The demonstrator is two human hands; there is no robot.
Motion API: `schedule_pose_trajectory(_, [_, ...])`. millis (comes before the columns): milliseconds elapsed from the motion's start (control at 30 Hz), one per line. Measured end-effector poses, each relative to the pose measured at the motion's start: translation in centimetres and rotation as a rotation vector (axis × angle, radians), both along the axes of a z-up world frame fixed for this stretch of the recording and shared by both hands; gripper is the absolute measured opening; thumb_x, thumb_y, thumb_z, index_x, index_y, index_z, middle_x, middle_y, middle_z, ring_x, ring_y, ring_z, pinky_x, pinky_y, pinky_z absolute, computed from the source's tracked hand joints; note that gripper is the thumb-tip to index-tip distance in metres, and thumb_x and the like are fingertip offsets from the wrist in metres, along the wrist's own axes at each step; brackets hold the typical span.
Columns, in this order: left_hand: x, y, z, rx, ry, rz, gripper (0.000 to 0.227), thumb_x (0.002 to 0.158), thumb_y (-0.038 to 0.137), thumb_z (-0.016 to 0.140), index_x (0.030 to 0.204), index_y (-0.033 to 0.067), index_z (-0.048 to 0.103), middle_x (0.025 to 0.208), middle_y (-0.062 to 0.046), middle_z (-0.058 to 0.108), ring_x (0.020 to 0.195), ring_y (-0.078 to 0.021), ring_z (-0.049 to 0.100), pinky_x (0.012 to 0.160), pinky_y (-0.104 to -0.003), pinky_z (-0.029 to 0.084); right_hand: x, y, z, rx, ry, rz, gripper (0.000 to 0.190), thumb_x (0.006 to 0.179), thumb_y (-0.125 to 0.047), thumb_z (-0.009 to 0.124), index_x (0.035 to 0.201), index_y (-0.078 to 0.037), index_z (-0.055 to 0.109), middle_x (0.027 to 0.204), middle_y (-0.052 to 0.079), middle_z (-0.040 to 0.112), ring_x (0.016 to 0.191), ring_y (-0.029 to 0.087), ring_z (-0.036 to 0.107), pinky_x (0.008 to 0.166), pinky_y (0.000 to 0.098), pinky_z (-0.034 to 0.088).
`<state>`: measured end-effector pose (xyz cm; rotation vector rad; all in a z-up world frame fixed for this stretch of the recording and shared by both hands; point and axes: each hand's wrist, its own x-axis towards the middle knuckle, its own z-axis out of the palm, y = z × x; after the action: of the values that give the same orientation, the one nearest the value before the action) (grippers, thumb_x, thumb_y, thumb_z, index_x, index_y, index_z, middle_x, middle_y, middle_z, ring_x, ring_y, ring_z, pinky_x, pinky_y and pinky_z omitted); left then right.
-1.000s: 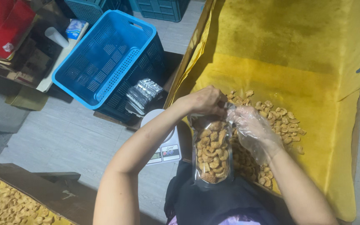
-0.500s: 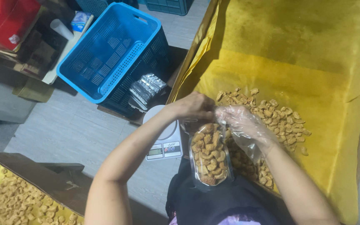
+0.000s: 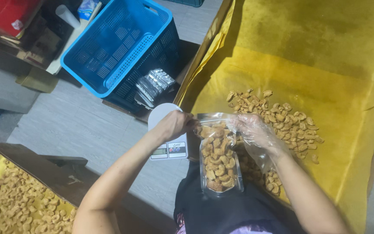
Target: The person scoops snack pieces from a yellow-lined tray into small clear plastic bags, weighs each bag on a digital scale, and places the filled bags into a blue basket. The process is repeated multiple times.
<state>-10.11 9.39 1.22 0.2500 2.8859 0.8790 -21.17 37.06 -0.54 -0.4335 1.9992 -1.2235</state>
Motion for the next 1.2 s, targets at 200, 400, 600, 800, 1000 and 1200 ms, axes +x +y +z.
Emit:
schedule_pose_trajectory(200, [1.1, -0.5, 0.3, 0.112, -0.368, 0.16, 0.05, 0.094, 0.05, 0.06, 0.127, 0.0121, 0.063, 0.098, -0.016, 0.072, 0.083, -0.0236, 0.075, 0.074, -0.036, 0.063, 0.3, -0.5, 2.0, 0.074, -0.051, 0.081, 0.042, 0.089, -0.042, 0.067, 0.126, -0.022, 0.074, 0.12, 0.002, 0.075, 0.113, 0.016, 0.066, 0.1, 0.0379, 0.046])
schedule_pose_trajectory(400, [2.7, -1.0, 3.5, 0.612, -0.699, 0.152, 0.047, 0.1, 0.038, 0.056, 0.138, 0.0104, 0.061, 0.117, -0.018, 0.074, 0.102, -0.0261, 0.073, 0.077, -0.039, 0.068, 2.5, -4.7, 9.3, -0.109, -0.399, 0.145, 0.044, 0.091, -0.035, 0.065, 0.123, -0.007, 0.076, 0.117, 0.007, 0.078, 0.111, 0.017, 0.068, 0.096, 0.0333, 0.052])
schedule_pose_trajectory(600, [2.9, -9.6, 9.6, 0.367, -0.252, 0.312, 0.043, 0.096, 0.016, 0.055, 0.139, 0.0176, 0.061, 0.122, -0.011, 0.073, 0.102, -0.0242, 0.075, 0.08, -0.037, 0.064, -0.3, -17.0, 15.8, 0.359, 0.214, 0.42, 0.032, 0.098, -0.022, 0.068, 0.13, -0.022, 0.071, 0.108, 0.012, 0.078, 0.096, 0.035, 0.066, 0.085, 0.0462, 0.054])
schedule_pose_trajectory(800, [-0.8, -27.4, 10.6, 0.06, 0.527, 0.38, 0.047, 0.094, 0.0, 0.058, 0.139, 0.0144, 0.062, 0.124, -0.013, 0.071, 0.108, -0.0365, 0.071, 0.09, -0.044, 0.06, -6.3, -35.8, 17.5, -0.061, 1.07, 0.454, 0.027, 0.091, -0.011, 0.068, 0.116, -0.019, 0.075, 0.125, 0.009, 0.073, 0.108, 0.034, 0.068, 0.089, 0.0439, 0.054])
schedule_pose_trajectory(1000, [-8.6, -39.0, 1.1, 0.023, 0.564, 0.642, 0.039, 0.096, 0.006, 0.055, 0.132, 0.0167, 0.064, 0.112, -0.012, 0.071, 0.092, -0.0393, 0.07, 0.077, -0.051, 0.057, -13.7, -52.0, 7.2, -0.259, 1.108, 0.49, 0.035, 0.088, -0.003, 0.064, 0.121, -0.013, 0.073, 0.126, 0.015, 0.069, 0.116, 0.035, 0.066, 0.096, 0.0421, 0.056])
schedule_pose_trajectory(1200, [-12.2, -45.4, -13.1, -0.129, 0.314, 0.74, 0.039, 0.096, 0.015, 0.053, 0.132, 0.022, 0.066, 0.108, -0.012, 0.073, 0.09, -0.0376, 0.069, 0.078, -0.052, 0.058, -16.8, -60.7, -6.0, -0.051, 0.932, 0.555, 0.037, 0.087, -0.007, 0.061, 0.12, -0.02, 0.072, 0.126, 0.012, 0.071, 0.11, 0.033, 0.07, 0.095, 0.0419, 0.058])
